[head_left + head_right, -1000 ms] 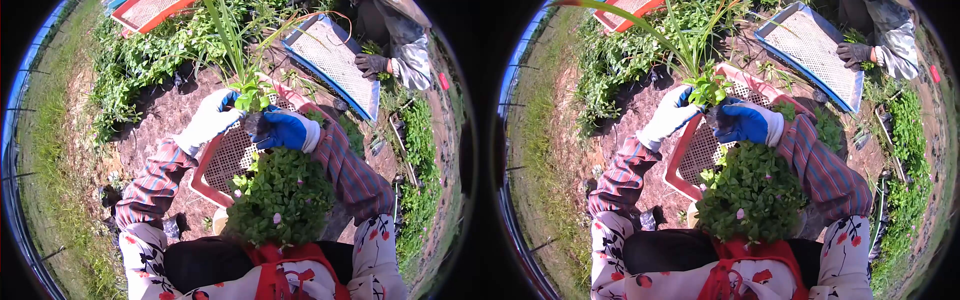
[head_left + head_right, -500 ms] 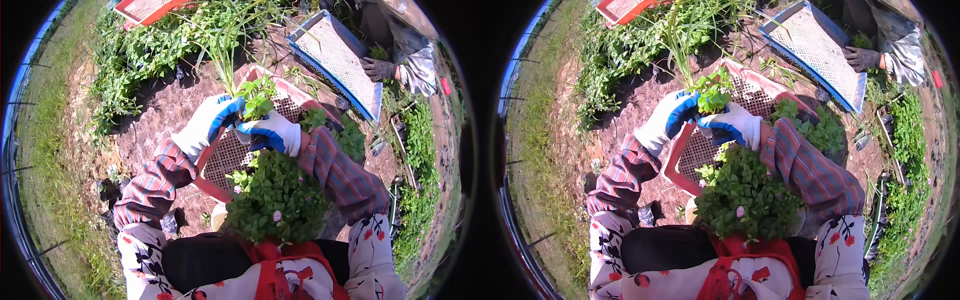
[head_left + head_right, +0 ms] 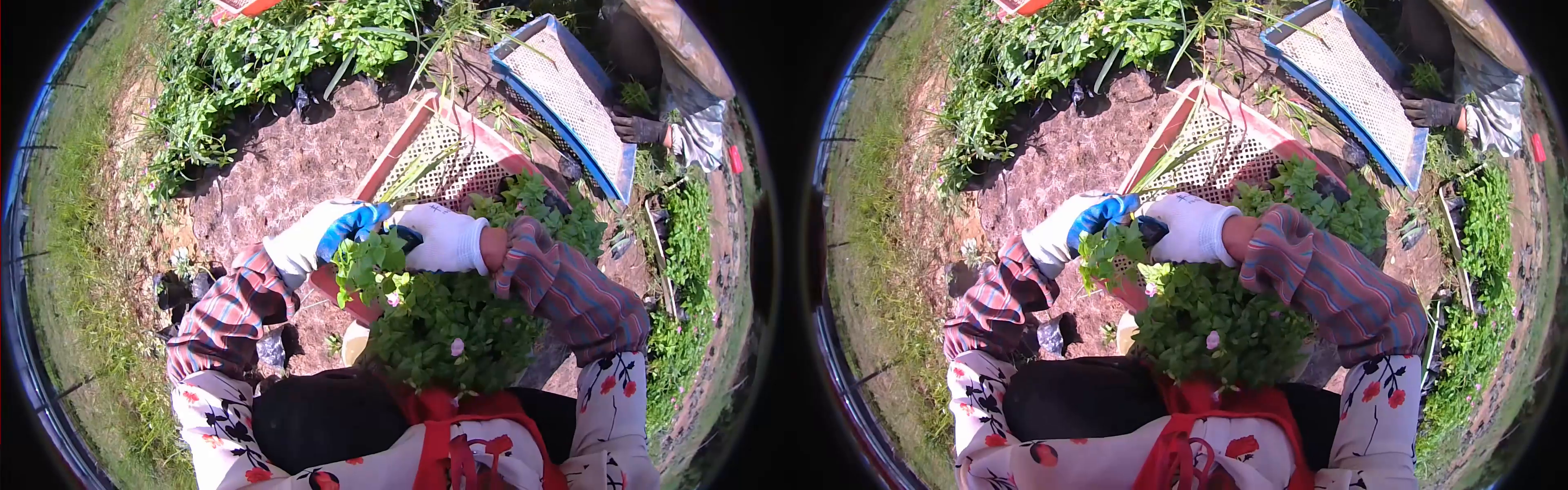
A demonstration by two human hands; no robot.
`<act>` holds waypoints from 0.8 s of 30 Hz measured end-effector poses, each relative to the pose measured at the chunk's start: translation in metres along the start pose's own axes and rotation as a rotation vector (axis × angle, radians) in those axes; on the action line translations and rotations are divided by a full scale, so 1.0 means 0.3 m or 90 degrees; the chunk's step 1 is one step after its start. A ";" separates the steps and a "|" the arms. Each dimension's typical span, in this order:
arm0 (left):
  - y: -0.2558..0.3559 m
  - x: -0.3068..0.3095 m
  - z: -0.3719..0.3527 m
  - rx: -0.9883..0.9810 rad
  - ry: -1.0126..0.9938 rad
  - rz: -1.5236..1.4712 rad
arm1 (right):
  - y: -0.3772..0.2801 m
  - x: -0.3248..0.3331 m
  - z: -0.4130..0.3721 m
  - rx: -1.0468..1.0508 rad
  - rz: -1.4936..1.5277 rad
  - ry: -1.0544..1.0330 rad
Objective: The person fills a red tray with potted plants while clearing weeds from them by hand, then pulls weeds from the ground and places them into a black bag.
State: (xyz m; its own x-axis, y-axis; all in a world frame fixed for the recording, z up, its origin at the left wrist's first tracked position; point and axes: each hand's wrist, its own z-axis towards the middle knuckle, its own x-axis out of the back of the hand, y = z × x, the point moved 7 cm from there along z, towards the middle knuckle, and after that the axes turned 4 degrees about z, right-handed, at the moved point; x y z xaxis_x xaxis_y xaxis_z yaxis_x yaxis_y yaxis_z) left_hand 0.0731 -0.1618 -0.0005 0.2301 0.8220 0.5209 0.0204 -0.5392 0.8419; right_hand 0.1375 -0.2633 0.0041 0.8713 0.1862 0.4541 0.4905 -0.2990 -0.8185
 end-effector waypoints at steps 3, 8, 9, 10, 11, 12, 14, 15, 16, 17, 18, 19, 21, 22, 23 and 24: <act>-0.133 -0.047 -0.052 0.263 0.061 -0.911 | -0.002 0.053 -0.005 -0.048 0.091 0.069; -0.022 0.295 -0.160 -0.048 0.382 -0.826 | 0.190 0.142 -0.022 -0.316 -0.084 0.100; -0.129 0.377 -0.263 0.012 0.485 -0.647 | 0.306 0.127 -0.025 -0.277 0.129 0.181; -0.251 0.449 -0.382 0.073 0.577 -0.469 | 0.293 0.139 -0.045 -0.184 0.449 0.244; -0.339 0.493 -0.488 0.302 0.573 0.018 | 0.295 0.169 -0.070 -0.199 0.454 0.262; -0.356 0.512 -0.534 0.486 0.500 0.521 | 0.310 0.209 -0.084 -0.212 0.465 0.287; -0.284 0.421 -0.494 0.462 0.397 0.764 | 0.335 0.269 -0.077 -0.201 0.377 0.254; -0.258 0.377 -0.433 0.299 0.461 0.753 | 0.343 0.304 -0.069 -0.207 0.366 0.270; -0.216 0.335 -0.328 0.369 0.432 0.393 | 0.351 0.322 -0.064 -0.216 0.353 0.279; -0.243 0.281 -0.228 0.236 0.396 0.203 | 0.324 0.340 -0.061 -0.149 0.432 0.295; -0.142 0.205 -0.094 0.251 0.310 -0.093 | 0.285 0.363 -0.062 -0.078 0.510 0.311; -0.080 0.143 0.021 0.175 0.271 -0.239 | 0.207 0.381 -0.084 -0.078 0.502 0.321; 0.023 0.057 0.216 0.053 0.239 -0.383 | 0.159 0.408 -0.093 -0.057 0.370 0.288; 0.046 0.013 0.321 0.017 0.116 -0.343 | 0.139 0.429 -0.104 -0.047 0.238 0.300; 0.063 -0.028 0.398 -0.014 0.051 -0.261 | 0.068 0.438 -0.145 0.006 0.176 0.280; 0.068 -0.062 0.457 -0.043 0.024 -0.182 | 0.131 0.440 -0.156 -0.043 0.144 0.282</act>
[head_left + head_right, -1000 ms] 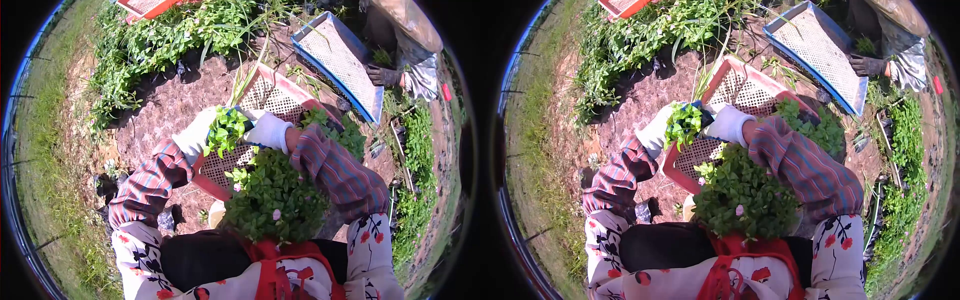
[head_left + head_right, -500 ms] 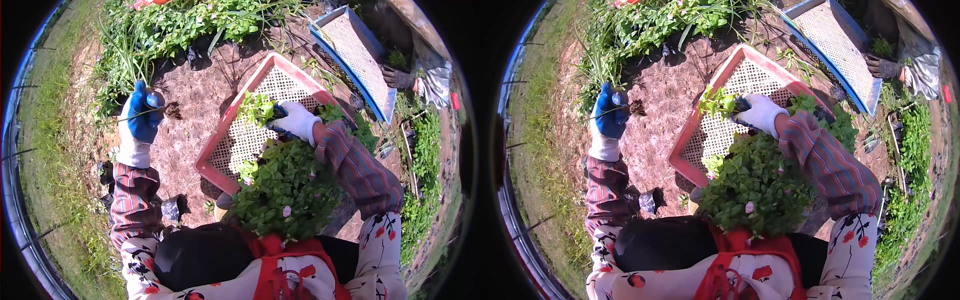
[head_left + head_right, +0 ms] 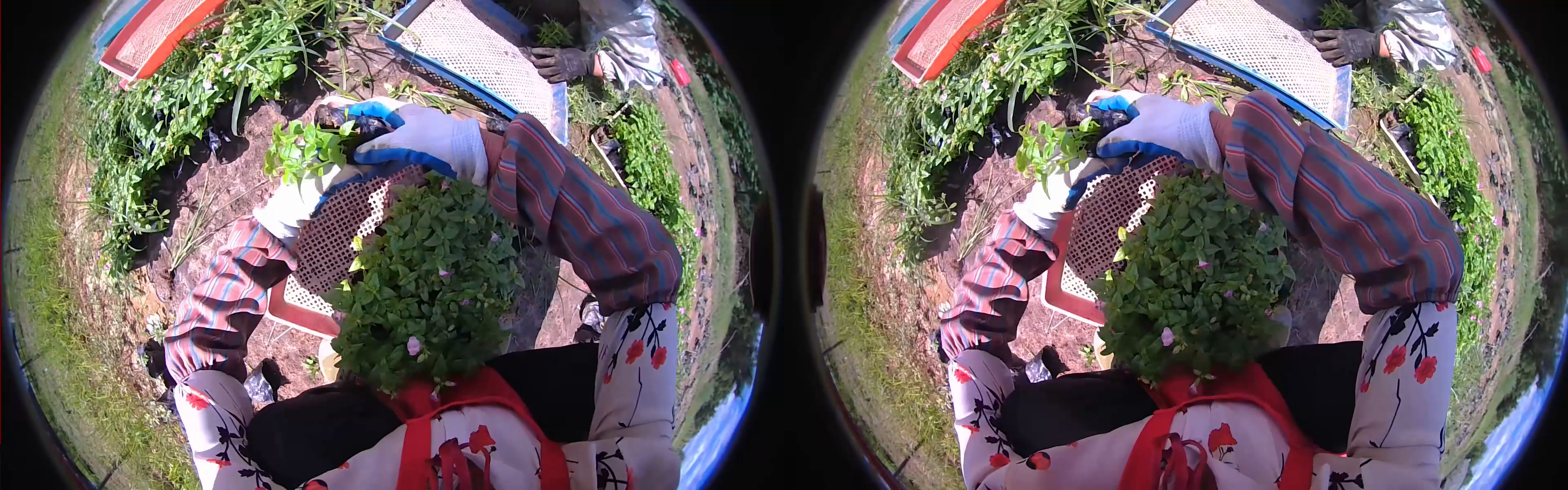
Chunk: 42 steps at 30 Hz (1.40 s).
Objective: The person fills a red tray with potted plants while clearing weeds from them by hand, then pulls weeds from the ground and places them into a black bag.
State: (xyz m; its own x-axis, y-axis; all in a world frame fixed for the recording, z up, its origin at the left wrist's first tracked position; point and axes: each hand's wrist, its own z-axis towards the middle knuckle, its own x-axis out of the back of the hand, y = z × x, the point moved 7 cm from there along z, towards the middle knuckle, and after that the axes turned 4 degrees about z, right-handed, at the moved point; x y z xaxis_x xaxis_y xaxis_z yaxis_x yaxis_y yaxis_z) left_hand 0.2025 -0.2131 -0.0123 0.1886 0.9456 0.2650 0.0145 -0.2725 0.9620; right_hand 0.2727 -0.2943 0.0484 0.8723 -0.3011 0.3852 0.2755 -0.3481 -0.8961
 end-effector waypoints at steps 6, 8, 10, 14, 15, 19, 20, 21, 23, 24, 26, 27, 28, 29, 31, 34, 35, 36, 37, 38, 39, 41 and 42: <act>-0.141 -0.116 0.158 -0.069 -0.077 0.267 | 0.288 0.280 -0.155 -0.209 -0.209 0.123; -0.170 -0.144 0.173 -0.102 -0.054 0.349 | 0.464 0.249 -0.147 -0.316 -0.267 0.024; -0.207 -0.187 0.187 -0.156 -0.004 0.438 | 0.552 0.174 -0.135 -0.362 -0.213 -0.053; -0.149 -0.167 0.181 -0.153 -0.048 0.432 | 0.581 0.110 -0.112 -0.193 -0.166 0.075; -0.347 -0.170 0.220 -0.113 -0.062 -0.052 | 0.539 0.100 -0.105 -0.198 -0.246 0.004; 0.000 0.055 0.123 -0.097 0.156 0.446 | 0.455 0.105 -0.113 -0.216 -0.424 -0.126; -0.034 0.154 0.100 -0.067 0.254 0.451 | 0.426 0.103 -0.123 -0.235 -0.458 -0.152; -0.062 0.238 0.086 -0.063 0.306 0.505 | 0.428 0.092 -0.118 -0.205 -0.490 -0.145; -0.133 0.333 0.099 -0.040 0.346 0.614 | 0.480 0.070 -0.098 -0.202 -0.347 -0.108; -0.178 0.360 0.121 -0.022 0.333 0.667 | 0.518 0.058 -0.085 -0.232 -0.235 -0.084; -0.219 0.352 0.202 0.077 0.268 0.743 | 0.556 0.050 -0.072 -0.215 -0.174 -0.037; -0.248 0.359 0.234 0.126 0.292 0.765 | 0.559 0.057 -0.075 -0.199 -0.112 0.010; -0.291 0.376 0.270 0.173 0.316 0.785 | 0.537 0.055 -0.082 -0.205 -0.119 0.008; -0.334 0.398 0.313 0.187 0.342 0.778 | 0.517 0.042 -0.096 -0.217 -0.192 -0.033; -0.376 0.440 0.363 0.243 0.310 0.746 | 0.506 0.029 -0.119 -0.230 -0.224 -0.073; -0.394 0.477 0.376 0.198 0.349 0.766 | 0.473 0.010 -0.149 -0.180 -0.316 -0.052; -0.391 0.482 0.375 0.184 0.356 0.769 | 0.471 0.007 -0.149 -0.181 -0.314 -0.053; -0.393 0.487 0.389 0.186 0.354 0.765 | 0.468 0.003 -0.146 -0.178 -0.312 -0.058; -0.399 0.487 0.395 0.191 0.352 0.768 | 0.466 0.000 -0.146 -0.177 -0.311 -0.063; -0.406 0.489 0.403 0.206 0.344 0.762 | 0.465 -0.003 -0.143 -0.178 -0.314 -0.065; -0.410 0.495 0.410 0.223 0.340 0.756 | 0.468 -0.004 -0.138 -0.187 -0.305 -0.066; -0.408 0.512 0.418 0.273 0.360 0.750 | 0.468 -0.004 -0.144 -0.201 -0.300 -0.064; -0.436 0.529 0.422 0.310 0.375 0.752 | 0.456 -0.002 -0.159 -0.187 -0.315 -0.058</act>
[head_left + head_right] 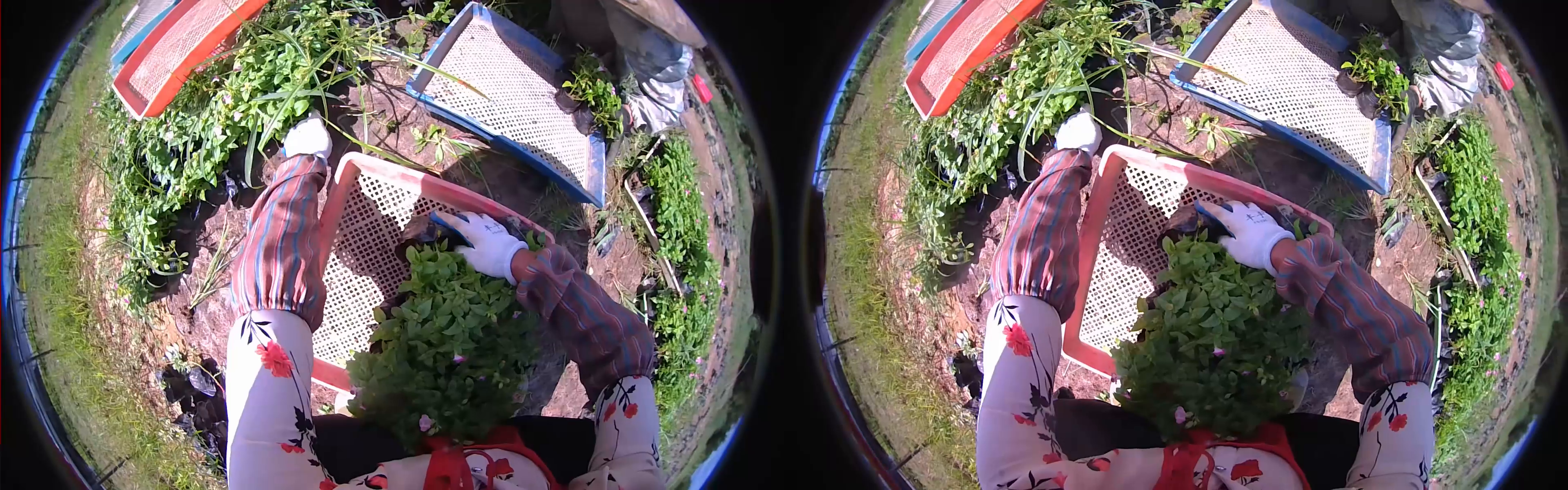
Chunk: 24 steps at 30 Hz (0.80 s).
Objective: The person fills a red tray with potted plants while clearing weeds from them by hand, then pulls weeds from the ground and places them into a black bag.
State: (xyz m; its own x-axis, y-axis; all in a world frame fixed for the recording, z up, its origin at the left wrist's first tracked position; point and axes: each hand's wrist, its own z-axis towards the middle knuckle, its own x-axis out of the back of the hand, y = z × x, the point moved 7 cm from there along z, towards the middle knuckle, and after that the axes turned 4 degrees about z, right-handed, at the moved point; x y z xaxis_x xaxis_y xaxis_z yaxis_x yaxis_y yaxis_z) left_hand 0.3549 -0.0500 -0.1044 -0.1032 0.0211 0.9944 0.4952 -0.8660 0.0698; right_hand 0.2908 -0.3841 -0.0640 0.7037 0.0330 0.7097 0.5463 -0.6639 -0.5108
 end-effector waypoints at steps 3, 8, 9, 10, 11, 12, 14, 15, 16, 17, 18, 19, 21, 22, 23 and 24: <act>-0.044 -0.017 -0.017 -0.041 0.027 -0.089 | -0.001 -0.003 -0.020 0.002 0.017 -0.015; -0.182 -0.048 -0.175 0.091 -0.128 -0.688 | 0.023 -0.033 -0.002 0.000 -0.042 0.050; -0.191 -0.025 -0.223 0.134 -0.163 -0.733 | 0.026 -0.036 0.002 -0.007 -0.030 0.040; -0.200 0.012 -0.238 0.064 -0.069 -0.729 | 0.013 -0.028 0.007 0.001 -0.027 0.043; -0.229 0.037 -0.244 0.038 -0.035 -0.675 | 0.006 -0.022 0.005 -0.003 -0.025 0.029; -0.244 0.047 -0.260 0.012 -0.008 -0.624 | 0.012 -0.026 -0.006 -0.013 -0.021 0.013; -0.153 0.248 -0.322 -0.067 0.069 -0.591 | 0.008 -0.029 -0.021 0.002 -0.056 0.063; -0.086 0.347 -0.352 -0.074 0.061 -0.529 | 0.003 -0.033 -0.027 0.002 -0.053 0.059; -0.013 0.428 -0.377 -0.083 0.059 -0.468 | -0.003 -0.030 -0.030 0.004 -0.051 0.059; 0.082 0.489 -0.400 -0.191 0.086 -0.439 | -0.002 -0.029 -0.033 -0.013 -0.038 0.047; 0.171 0.531 -0.432 -0.294 0.120 -0.406 | -0.005 -0.025 -0.035 -0.023 -0.027 0.035; 0.265 0.543 -0.474 -0.379 0.172 -0.296 | -0.005 -0.023 -0.033 -0.030 -0.031 0.038; 0.430 0.472 -0.543 -0.472 0.179 -0.208 | -0.002 -0.036 -0.036 0.019 -0.078 0.138; 0.534 0.365 -0.564 -0.535 -0.003 -0.230 | -0.040 -0.025 -0.067 0.067 -0.117 0.232; 0.605 0.249 -0.596 -0.591 -0.182 -0.252 | -0.051 -0.040 -0.090 0.046 -0.120 0.249; 0.640 0.126 -0.642 -0.717 -0.027 -0.184 | -0.070 -0.065 -0.126 -0.111 -0.042 0.078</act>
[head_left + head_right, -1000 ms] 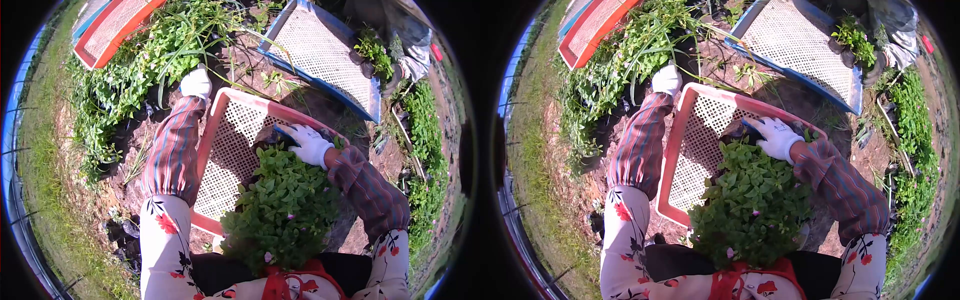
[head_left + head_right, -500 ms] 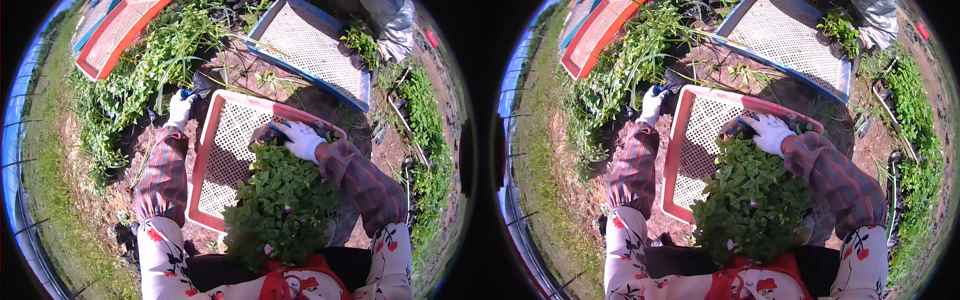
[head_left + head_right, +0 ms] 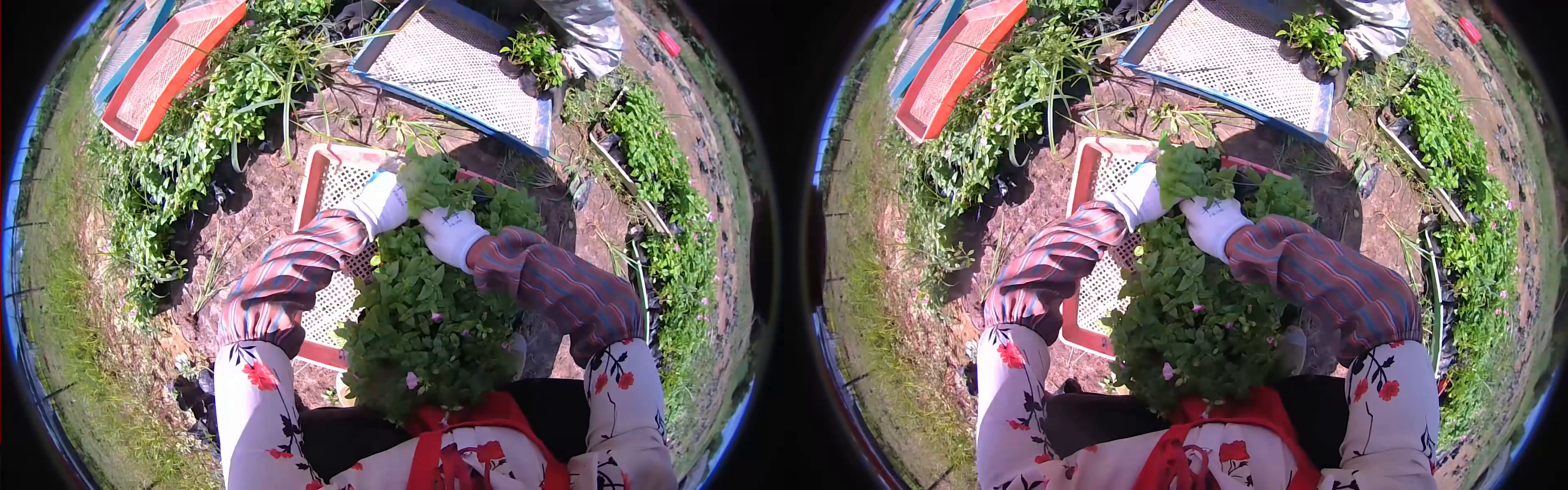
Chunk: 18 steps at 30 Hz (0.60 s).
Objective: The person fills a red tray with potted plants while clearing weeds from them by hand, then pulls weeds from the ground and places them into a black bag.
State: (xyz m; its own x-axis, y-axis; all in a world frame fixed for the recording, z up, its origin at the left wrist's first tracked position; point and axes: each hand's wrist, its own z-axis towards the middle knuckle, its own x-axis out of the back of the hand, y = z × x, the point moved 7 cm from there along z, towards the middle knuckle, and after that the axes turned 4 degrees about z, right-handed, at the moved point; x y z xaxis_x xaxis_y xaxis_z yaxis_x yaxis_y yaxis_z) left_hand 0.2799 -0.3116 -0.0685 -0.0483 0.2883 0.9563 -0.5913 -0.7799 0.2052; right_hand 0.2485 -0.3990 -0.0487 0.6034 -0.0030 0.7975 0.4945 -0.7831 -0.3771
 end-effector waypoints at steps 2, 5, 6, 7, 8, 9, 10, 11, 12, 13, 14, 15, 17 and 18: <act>0.030 0.074 0.021 -0.019 0.135 -0.110 | -0.047 0.039 -0.109 0.297 -0.112 0.374; 0.079 0.097 0.022 0.046 -0.024 -0.163 | -0.035 0.107 -0.188 0.368 0.197 0.193; 0.061 0.081 0.025 0.068 0.003 -0.227 | -0.025 0.214 -0.189 0.322 0.224 0.242; 0.070 0.079 0.051 0.056 0.009 -0.127 | 0.017 0.312 -0.154 0.329 0.284 0.322; 0.063 0.018 0.041 0.056 0.005 -0.122 | 0.092 0.386 -0.103 0.196 0.386 0.334; 0.012 -0.100 0.003 0.116 0.079 -0.576 | 0.138 0.449 -0.040 0.117 0.318 0.345; -0.024 -0.167 -0.024 0.174 0.158 -1.028 | 0.164 0.456 0.037 0.117 0.284 0.353; 0.018 -0.075 -0.011 0.148 0.063 -0.555 | 0.123 0.435 0.070 0.114 0.228 0.262; 0.059 0.011 -0.007 0.122 -0.036 -0.077 | 0.070 0.410 0.108 0.119 0.171 0.170; 0.068 0.023 -0.024 0.128 -0.024 -0.075 | 0.067 0.326 0.182 0.091 0.117 0.082; 0.076 0.028 -0.037 0.136 -0.014 -0.077 | 0.031 0.267 0.212 0.078 0.183 -0.063; 0.074 0.044 -0.049 0.138 0.029 -0.118 | 0.033 0.212 0.267 0.174 0.129 -0.004; 0.064 0.103 -0.067 0.199 0.134 -0.305 | 0.032 0.193 0.260 0.313 0.145 0.085; 0.079 0.170 -0.084 0.169 0.225 -0.238 | 0.045 0.185 0.266 0.286 0.088 0.059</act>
State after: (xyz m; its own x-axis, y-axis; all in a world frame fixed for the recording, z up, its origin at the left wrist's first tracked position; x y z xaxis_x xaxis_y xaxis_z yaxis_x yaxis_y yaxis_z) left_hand 0.2433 -0.3013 -0.0203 -0.1679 0.7035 0.6905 -0.3998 -0.6889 0.6046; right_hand 0.3386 -0.3602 -0.0471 0.6340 -0.1596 0.7567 0.6476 -0.4254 -0.6322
